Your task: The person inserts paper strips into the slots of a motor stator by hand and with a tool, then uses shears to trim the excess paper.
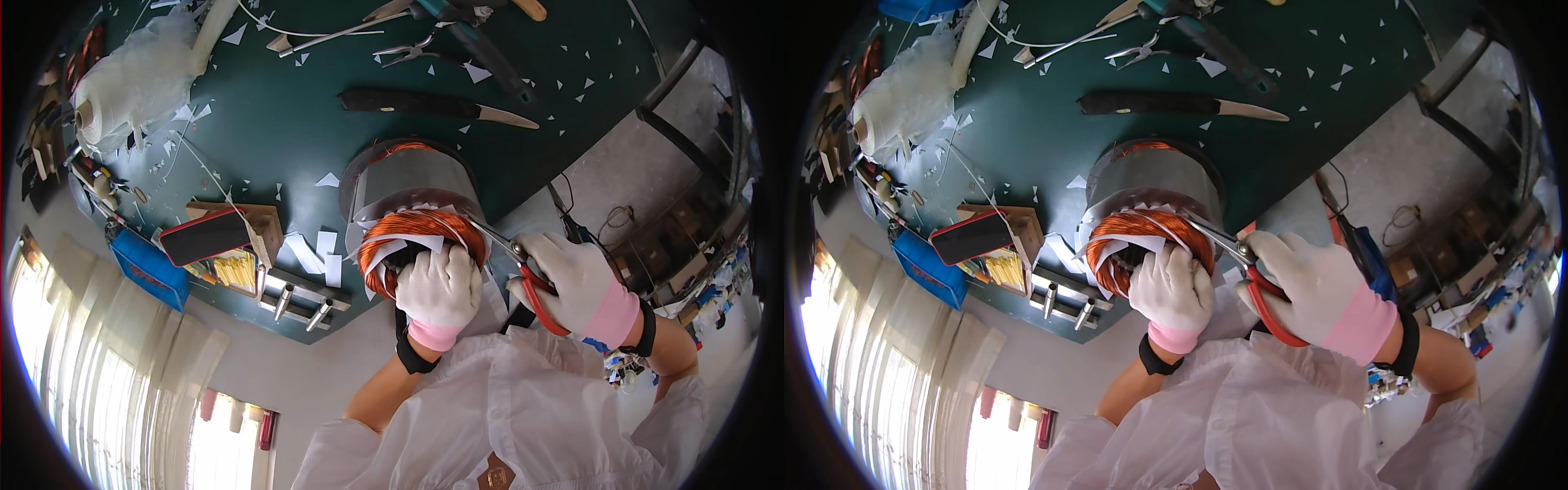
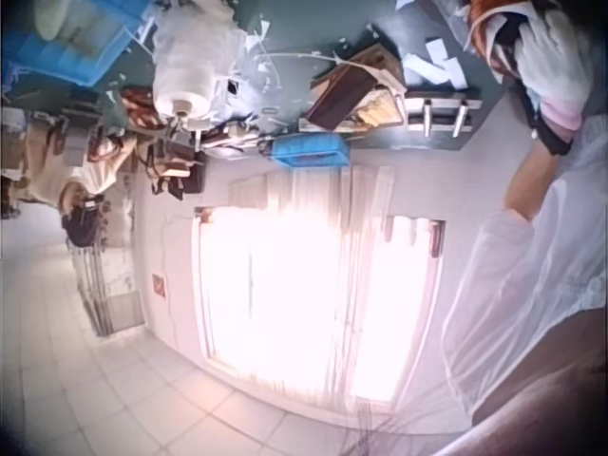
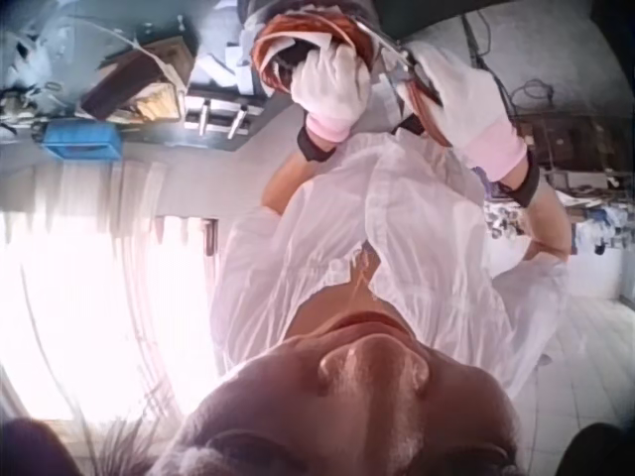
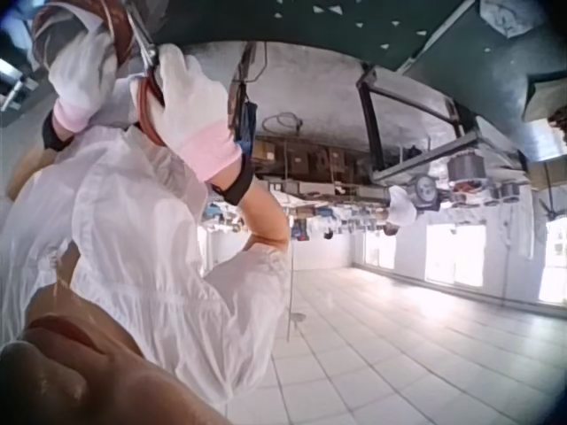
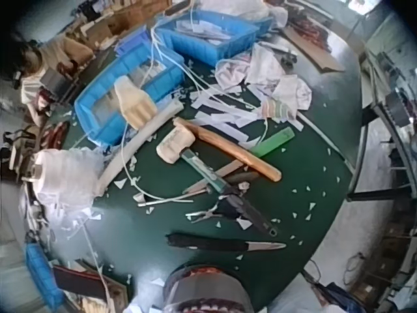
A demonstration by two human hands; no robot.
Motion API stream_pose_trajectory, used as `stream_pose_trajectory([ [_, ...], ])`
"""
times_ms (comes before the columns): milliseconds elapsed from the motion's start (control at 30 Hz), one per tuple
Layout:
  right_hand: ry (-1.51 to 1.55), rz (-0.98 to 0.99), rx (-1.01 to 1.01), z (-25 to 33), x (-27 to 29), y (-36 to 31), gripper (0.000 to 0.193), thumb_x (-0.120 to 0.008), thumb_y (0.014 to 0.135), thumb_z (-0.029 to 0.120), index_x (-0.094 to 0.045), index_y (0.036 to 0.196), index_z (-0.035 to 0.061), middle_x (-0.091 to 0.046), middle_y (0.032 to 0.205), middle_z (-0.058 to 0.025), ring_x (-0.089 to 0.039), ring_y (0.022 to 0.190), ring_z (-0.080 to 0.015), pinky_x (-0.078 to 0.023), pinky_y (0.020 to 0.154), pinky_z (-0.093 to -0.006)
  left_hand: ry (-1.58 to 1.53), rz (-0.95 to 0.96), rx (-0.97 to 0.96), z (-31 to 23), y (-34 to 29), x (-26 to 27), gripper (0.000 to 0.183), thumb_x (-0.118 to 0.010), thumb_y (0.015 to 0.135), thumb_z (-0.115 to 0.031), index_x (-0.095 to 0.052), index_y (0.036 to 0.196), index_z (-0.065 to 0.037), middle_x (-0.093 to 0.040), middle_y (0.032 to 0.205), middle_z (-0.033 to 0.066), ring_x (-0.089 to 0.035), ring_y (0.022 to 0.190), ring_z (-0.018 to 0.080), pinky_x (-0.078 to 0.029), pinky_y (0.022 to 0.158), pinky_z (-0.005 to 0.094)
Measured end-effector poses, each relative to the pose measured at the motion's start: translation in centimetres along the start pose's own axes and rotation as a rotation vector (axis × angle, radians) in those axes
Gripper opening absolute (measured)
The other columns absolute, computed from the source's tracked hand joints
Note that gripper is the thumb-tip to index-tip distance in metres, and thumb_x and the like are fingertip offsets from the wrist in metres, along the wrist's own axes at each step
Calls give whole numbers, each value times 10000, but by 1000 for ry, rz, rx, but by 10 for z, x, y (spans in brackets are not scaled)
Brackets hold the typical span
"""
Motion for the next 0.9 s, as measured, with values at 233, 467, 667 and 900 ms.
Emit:
stream_pose_trajectory([
  [233,-145,79,38,1,11,12,326,-712,817,232,-581,1061,61,-620,797,-151,-632,645,-343,-504,563,-406,-1,70,-15,0,-3,2,176,-605,684,-121,-587,849,-66,-561,735,73,-525,578,265,-423,521,379],
  [467,28,321,52,-8,27,42,262,-687,852,233,-529,916,34,-584,666,-189,-614,652,-391,-462,569,-446,30,110,-151,9,-3,5,196,-631,661,-147,-587,838,-76,-588,748,47,-537,574,226,-413,494,353],
  [667,86,242,85,-16,21,32,257,-682,868,234,-523,919,39,-580,661,-179,-610,646,-387,-460,568,-435,87,127,-251,12,-1,3,145,-644,625,-133,-556,734,-96,-552,668,41,-514,524,193,-409,453,326],
  [900,16,396,109,-23,26,41,282,-692,862,251,-536,947,32,-587,676,-175,-611,648,-382,-468,566,-424,71,92,-329,15,2,3,133,-639,576,-115,-510,606,-122,-552,594,32,-503,472,163,-425,417,311],
])
Point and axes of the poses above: each hand's wrist, its own y-axis towards the middle knuckle, its own x-axis out of the back of the hand, z = x × y, the point moved 1 cm from there along y, towards the middle knuckle
